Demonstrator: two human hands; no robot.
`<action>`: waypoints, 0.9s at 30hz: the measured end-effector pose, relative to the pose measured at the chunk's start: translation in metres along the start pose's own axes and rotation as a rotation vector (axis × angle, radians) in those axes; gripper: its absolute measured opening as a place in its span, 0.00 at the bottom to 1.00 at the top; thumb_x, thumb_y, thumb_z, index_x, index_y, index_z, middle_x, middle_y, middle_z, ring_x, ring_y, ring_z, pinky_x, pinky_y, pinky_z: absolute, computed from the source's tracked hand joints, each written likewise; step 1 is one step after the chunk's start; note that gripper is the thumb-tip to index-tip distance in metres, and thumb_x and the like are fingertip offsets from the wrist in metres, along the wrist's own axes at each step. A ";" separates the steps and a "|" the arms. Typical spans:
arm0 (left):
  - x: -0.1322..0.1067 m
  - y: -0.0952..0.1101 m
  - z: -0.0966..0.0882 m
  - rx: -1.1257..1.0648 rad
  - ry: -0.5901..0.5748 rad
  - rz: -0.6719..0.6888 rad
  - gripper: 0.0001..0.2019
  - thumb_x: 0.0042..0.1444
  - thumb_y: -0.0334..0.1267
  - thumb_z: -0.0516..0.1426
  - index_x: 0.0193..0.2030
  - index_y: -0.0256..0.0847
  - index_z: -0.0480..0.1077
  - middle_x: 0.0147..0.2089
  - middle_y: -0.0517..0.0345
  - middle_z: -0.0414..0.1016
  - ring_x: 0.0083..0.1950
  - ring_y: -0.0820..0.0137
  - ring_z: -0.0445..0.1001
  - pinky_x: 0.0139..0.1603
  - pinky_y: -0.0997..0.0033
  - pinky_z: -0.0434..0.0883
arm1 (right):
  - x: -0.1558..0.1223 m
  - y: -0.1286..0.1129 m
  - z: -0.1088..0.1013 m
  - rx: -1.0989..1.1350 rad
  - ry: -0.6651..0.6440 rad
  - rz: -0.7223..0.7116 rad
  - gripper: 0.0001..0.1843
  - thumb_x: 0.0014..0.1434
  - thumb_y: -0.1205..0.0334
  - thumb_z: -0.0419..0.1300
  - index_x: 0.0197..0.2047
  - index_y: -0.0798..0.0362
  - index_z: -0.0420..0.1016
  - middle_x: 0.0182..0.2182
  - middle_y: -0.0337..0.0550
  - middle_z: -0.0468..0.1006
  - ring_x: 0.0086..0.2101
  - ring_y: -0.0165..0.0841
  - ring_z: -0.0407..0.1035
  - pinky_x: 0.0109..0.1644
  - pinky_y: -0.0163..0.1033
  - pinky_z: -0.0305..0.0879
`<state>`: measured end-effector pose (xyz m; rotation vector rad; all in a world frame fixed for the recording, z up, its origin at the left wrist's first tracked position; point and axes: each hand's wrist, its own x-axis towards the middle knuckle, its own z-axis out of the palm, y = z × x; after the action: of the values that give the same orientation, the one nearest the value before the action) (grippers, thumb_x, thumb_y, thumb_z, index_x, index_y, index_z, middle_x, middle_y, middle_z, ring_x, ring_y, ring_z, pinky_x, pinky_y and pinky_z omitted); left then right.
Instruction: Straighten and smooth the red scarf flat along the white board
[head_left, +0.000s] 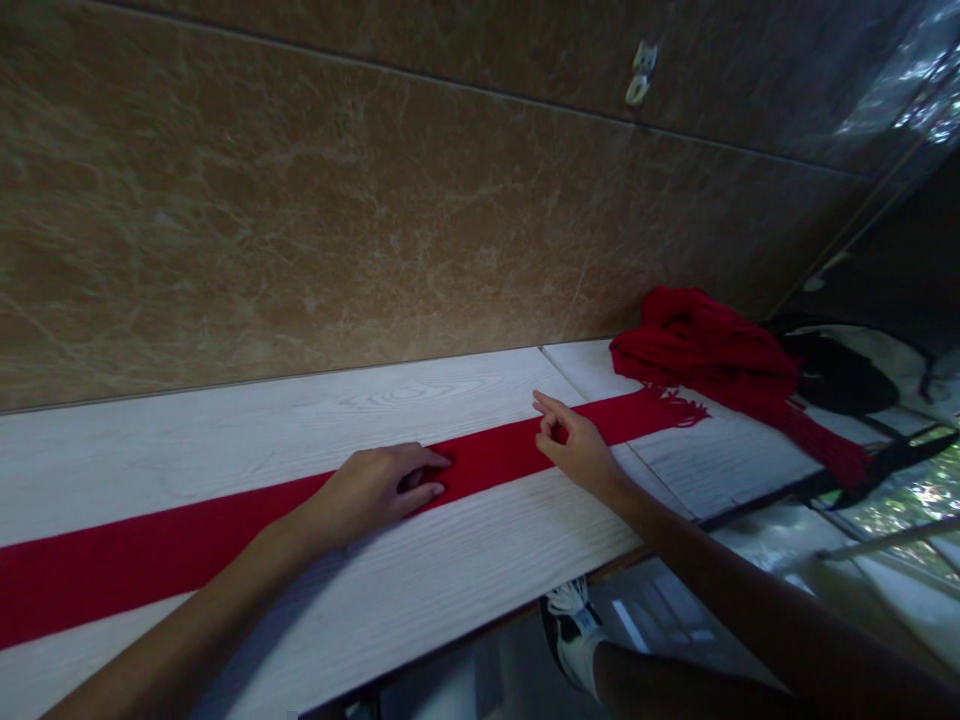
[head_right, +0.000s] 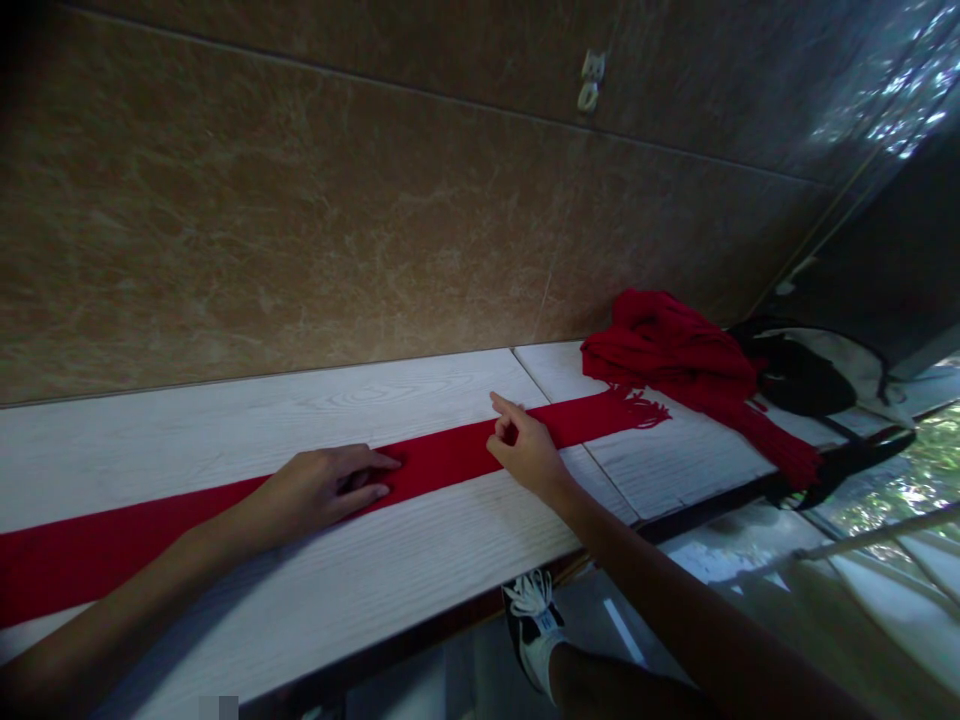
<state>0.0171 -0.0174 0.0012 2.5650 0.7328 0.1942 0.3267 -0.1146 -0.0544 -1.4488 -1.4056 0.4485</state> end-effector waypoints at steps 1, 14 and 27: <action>0.000 0.000 0.000 0.002 -0.002 -0.001 0.21 0.68 0.50 0.56 0.61 0.44 0.78 0.45 0.53 0.83 0.39 0.65 0.79 0.42 0.67 0.70 | 0.000 0.003 0.000 -0.013 0.016 0.004 0.38 0.54 0.65 0.61 0.70 0.53 0.69 0.28 0.34 0.70 0.60 0.44 0.73 0.72 0.56 0.57; 0.001 0.000 0.000 0.026 0.002 0.012 0.19 0.68 0.48 0.57 0.61 0.46 0.78 0.48 0.54 0.84 0.42 0.66 0.80 0.43 0.68 0.71 | -0.001 0.008 -0.008 -0.166 -0.086 -0.026 0.55 0.56 0.68 0.59 0.82 0.47 0.40 0.79 0.49 0.49 0.76 0.36 0.41 0.78 0.51 0.39; -0.004 -0.002 -0.004 0.043 0.027 0.142 0.16 0.71 0.44 0.58 0.61 0.43 0.77 0.58 0.51 0.80 0.53 0.65 0.79 0.54 0.67 0.73 | -0.005 -0.004 0.001 -0.776 -0.193 -0.270 0.33 0.71 0.50 0.49 0.77 0.46 0.59 0.74 0.51 0.62 0.75 0.50 0.47 0.74 0.68 0.50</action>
<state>0.0119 -0.0168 0.0034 2.6620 0.5696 0.2616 0.3227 -0.1194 -0.0533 -1.8020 -2.0297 -0.1691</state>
